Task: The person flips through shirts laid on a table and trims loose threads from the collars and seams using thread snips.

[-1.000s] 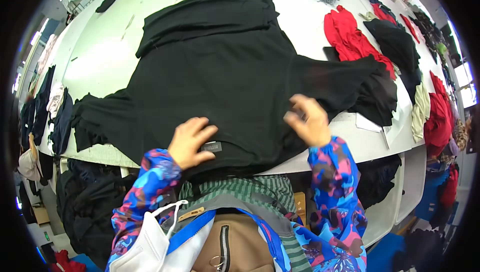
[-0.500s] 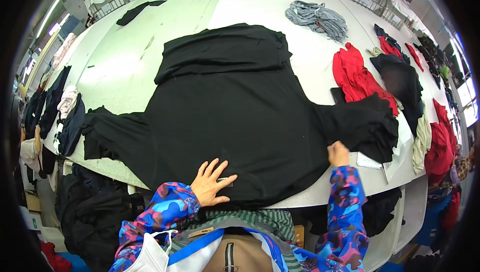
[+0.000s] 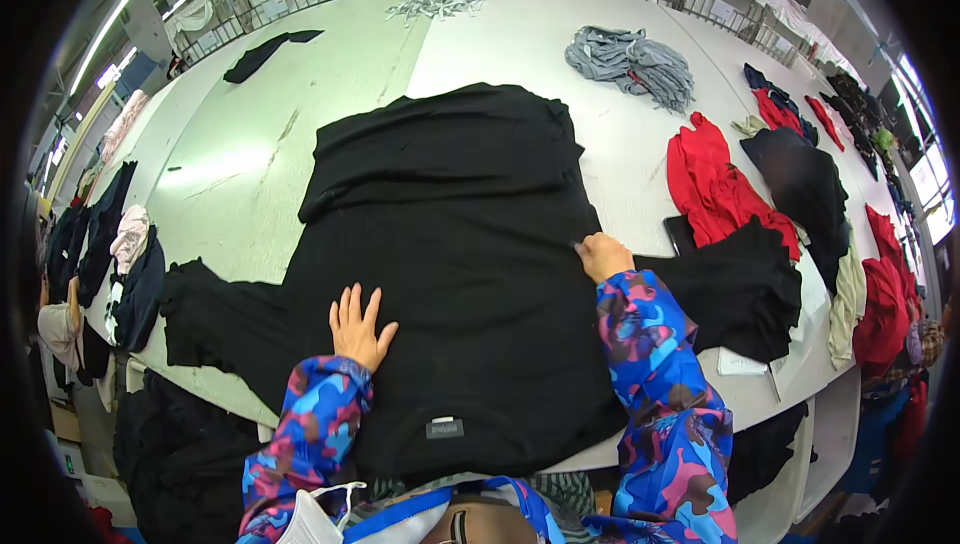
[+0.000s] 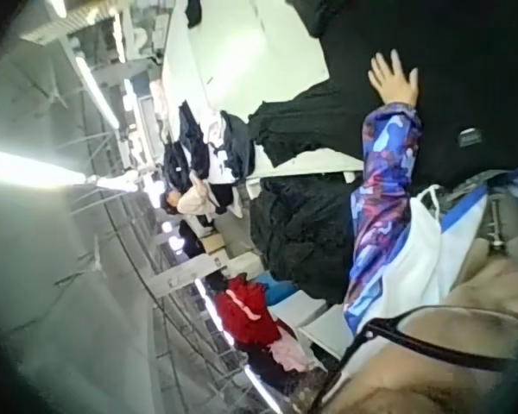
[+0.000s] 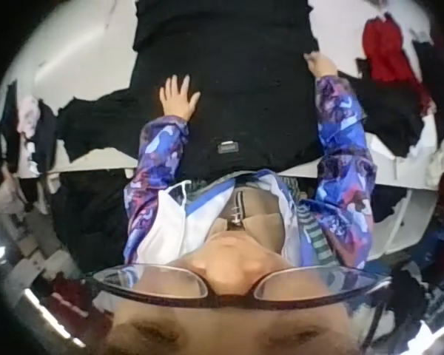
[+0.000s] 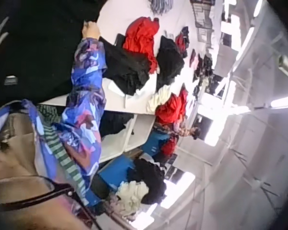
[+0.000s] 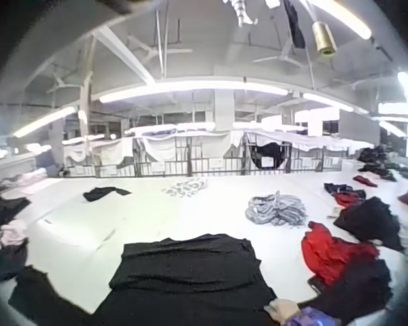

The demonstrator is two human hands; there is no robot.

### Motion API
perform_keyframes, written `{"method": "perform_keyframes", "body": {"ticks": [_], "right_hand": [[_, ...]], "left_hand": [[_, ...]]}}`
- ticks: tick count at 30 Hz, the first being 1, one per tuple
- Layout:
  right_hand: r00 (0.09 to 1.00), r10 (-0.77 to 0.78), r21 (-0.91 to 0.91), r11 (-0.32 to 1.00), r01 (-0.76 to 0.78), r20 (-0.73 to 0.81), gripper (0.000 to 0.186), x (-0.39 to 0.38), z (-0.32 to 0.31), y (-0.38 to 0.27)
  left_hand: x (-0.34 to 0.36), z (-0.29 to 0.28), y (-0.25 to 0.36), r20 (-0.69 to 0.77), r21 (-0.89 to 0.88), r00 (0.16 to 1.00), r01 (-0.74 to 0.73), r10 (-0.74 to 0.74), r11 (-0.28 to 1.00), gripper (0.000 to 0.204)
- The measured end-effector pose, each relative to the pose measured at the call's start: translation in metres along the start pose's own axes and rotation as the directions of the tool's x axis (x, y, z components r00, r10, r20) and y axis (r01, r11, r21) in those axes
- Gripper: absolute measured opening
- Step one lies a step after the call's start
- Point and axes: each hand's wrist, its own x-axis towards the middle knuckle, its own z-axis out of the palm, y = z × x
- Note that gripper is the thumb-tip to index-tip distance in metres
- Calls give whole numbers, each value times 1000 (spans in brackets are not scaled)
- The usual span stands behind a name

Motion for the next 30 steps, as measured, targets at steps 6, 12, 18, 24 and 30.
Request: {"method": "perform_keyframes", "body": {"ticks": [6,12,18,24,30], "right_hand": [[928,362,762,576,-295,86,21,143,2,11],[803,487,856,189,-481,344,18,248,52,6],[857,485,864,343,-370,175,20,269,55,-6],[960,176,953,-252,-168,216,15,144,-62,-24],[698,-113,681,372,-630,707,16,12,-73,10]], "left_hand": [[3,-9,-5,-32,-44,998,56,-58,997,52],[10,-12,-6,-101,-211,993,31,-54,977,44],[7,-10,-3,-94,-225,993,49,-72,973,41],[2,-11,-7,-136,-208,988,50,-79,977,40],[12,-8,-6,-167,-201,984,34,-68,979,40]]}}
